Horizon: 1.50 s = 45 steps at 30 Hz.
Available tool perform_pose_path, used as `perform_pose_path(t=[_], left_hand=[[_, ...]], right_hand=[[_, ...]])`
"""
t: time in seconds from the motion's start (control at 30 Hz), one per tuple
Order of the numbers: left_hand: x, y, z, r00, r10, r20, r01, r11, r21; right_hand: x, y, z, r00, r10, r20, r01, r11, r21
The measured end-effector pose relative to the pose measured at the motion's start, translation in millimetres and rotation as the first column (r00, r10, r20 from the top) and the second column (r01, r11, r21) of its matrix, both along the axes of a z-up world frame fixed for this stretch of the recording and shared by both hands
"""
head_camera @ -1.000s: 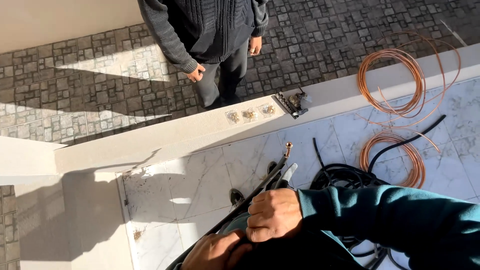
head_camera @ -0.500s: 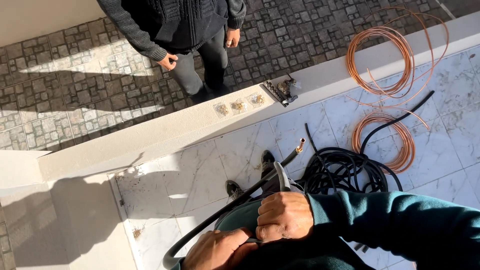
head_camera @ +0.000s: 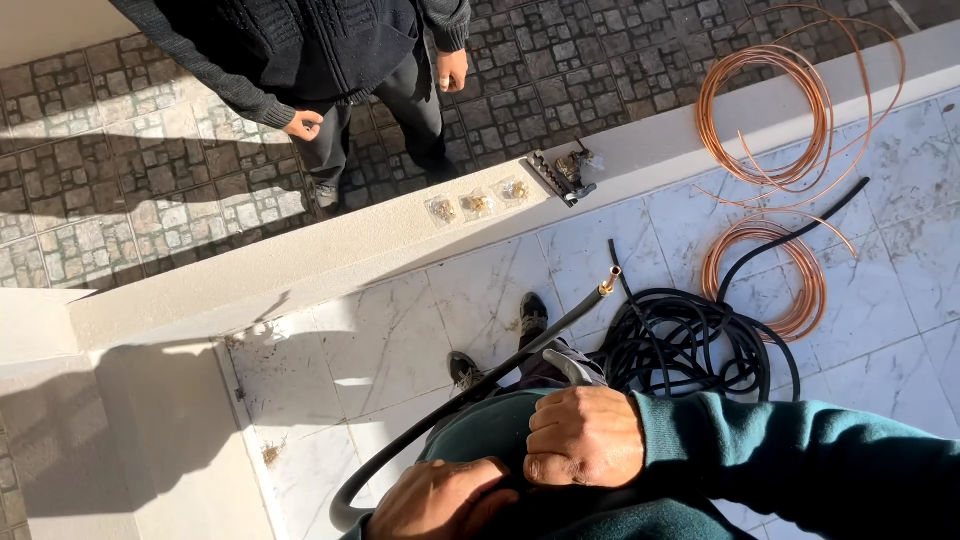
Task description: The person is preparing copper pipes by adding brass fittings and using a flaring tool to expand the pipe ends.
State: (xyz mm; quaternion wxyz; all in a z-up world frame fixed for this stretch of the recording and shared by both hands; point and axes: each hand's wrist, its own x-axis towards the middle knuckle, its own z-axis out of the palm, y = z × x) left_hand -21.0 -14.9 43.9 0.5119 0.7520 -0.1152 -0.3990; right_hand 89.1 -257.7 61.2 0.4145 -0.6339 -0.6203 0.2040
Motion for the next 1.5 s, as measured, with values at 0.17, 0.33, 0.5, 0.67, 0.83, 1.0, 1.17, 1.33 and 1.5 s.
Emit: perform_pose_path(t=[0.17,0.33,0.5,0.67,0.83,1.0,1.17,1.33,1.5], left_hand=[[0.8,-3.6,3.2,0.999,-0.044,0.002,0.044,0.999,0.007],[2.7,-8.6,2.9,0.997,-0.077,0.007,0.077,0.997,-0.013],[2.6,-9.5,0.5,0.995,-0.096,0.036,0.097,0.995,-0.012],[-18.0,-7.1,-22.1,0.995,-0.088,0.052,0.091,0.994,-0.055],[-54.4,-2.3,-67.6,0.879,0.144,0.455,-0.112,0.989,-0.096],[-13.8,6.2,-20.4,0.982,-0.102,0.161,0.100,0.995,0.021],[-7.1,49.7,-59.6,0.977,-0.209,0.046,0.211,0.977,-0.044],[-1.8,40.9,-11.2,0.997,-0.039,-0.071,0.058,0.957,0.286],[10.5,43.8,-44.5,0.997,0.051,-0.053,-0.027,0.928,0.372]], right_hand=[[1.3,-6.5,11.5,0.998,-0.002,0.070,0.002,1.000,-0.001],[0.2,-15.2,22.1,0.996,0.009,0.087,-0.006,1.000,-0.028],[-2.9,-21.7,23.9,0.995,-0.012,0.100,0.016,0.999,-0.036],[-8.7,-24.0,30.2,0.990,-0.039,0.136,0.047,0.997,-0.056],[-8.0,-23.9,32.6,0.991,-0.045,0.127,0.052,0.997,-0.052],[-1.5,-31.6,30.8,0.988,-0.049,0.145,0.058,0.997,-0.060],[11.6,-146.6,-10.0,0.964,-0.147,0.223,0.217,0.917,-0.334],[30.7,-130.6,-13.7,0.818,-0.447,0.363,0.557,0.773,-0.303],[39.2,-185.5,-129.8,0.671,-0.486,0.560,0.742,0.418,-0.524]])
